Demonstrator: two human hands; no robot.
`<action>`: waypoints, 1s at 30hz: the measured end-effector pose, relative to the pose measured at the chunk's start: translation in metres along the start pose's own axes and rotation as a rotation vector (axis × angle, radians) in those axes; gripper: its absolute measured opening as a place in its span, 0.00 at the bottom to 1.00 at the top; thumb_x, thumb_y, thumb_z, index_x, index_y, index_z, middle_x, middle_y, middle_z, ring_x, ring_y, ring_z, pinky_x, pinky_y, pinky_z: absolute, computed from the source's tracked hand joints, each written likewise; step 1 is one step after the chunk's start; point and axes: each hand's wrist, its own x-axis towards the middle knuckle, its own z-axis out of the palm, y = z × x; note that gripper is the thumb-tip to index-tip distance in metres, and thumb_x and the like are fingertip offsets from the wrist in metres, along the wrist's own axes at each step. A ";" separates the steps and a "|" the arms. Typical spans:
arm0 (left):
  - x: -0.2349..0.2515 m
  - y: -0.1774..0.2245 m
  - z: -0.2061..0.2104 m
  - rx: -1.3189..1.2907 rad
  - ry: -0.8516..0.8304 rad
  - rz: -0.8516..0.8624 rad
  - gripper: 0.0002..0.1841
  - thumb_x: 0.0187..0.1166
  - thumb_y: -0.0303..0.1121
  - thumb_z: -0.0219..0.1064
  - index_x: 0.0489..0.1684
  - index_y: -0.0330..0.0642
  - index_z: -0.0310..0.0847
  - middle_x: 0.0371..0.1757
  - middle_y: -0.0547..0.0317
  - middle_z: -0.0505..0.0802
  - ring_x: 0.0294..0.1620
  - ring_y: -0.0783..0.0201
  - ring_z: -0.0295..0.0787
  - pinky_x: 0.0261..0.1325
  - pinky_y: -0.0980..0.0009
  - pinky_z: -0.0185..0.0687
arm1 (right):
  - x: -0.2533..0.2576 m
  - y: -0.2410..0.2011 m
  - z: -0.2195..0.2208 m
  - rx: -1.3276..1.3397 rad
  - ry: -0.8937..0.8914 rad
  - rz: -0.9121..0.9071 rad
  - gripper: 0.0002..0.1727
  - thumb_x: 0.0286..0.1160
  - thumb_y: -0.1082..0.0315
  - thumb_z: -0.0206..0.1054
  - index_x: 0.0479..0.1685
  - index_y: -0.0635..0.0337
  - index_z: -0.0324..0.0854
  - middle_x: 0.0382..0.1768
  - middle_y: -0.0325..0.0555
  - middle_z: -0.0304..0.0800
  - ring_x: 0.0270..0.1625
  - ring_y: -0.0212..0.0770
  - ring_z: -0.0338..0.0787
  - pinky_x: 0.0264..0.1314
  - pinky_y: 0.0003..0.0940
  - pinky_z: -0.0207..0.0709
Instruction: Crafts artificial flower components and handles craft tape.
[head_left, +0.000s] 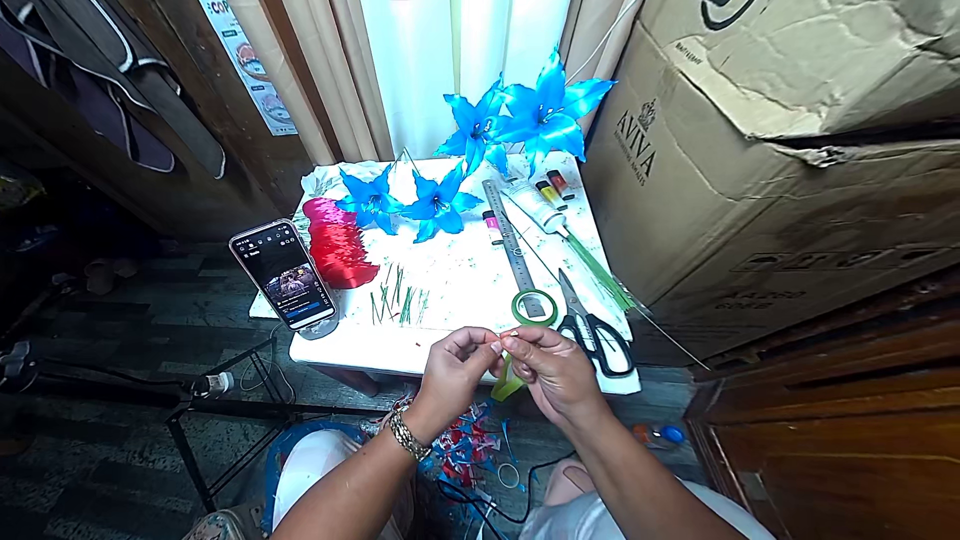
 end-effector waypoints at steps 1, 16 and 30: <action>0.001 0.001 -0.001 -0.085 -0.005 -0.058 0.09 0.82 0.20 0.58 0.36 0.35 0.85 0.28 0.63 0.90 0.30 0.74 0.87 0.41 0.77 0.85 | 0.001 0.001 -0.001 0.008 -0.027 0.002 0.08 0.70 0.80 0.71 0.31 0.58 0.93 0.26 0.36 0.91 0.21 0.22 0.80 0.25 0.15 0.75; 0.004 0.004 -0.006 -0.491 -0.108 -0.358 0.15 0.84 0.24 0.50 0.30 0.43 0.82 0.22 0.67 0.84 0.25 0.74 0.82 0.37 0.77 0.81 | 0.002 0.000 -0.008 0.041 -0.196 -0.032 0.07 0.73 0.78 0.70 0.36 0.57 0.93 0.30 0.34 0.92 0.19 0.16 0.73 0.22 0.11 0.66; 0.007 0.011 -0.017 -0.599 -0.301 -0.595 0.15 0.83 0.28 0.48 0.30 0.48 0.81 0.21 0.71 0.82 0.22 0.76 0.80 0.35 0.79 0.81 | 0.002 -0.005 -0.011 0.025 -0.270 -0.015 0.08 0.72 0.77 0.70 0.36 0.55 0.95 0.28 0.31 0.93 0.20 0.14 0.74 0.23 0.10 0.66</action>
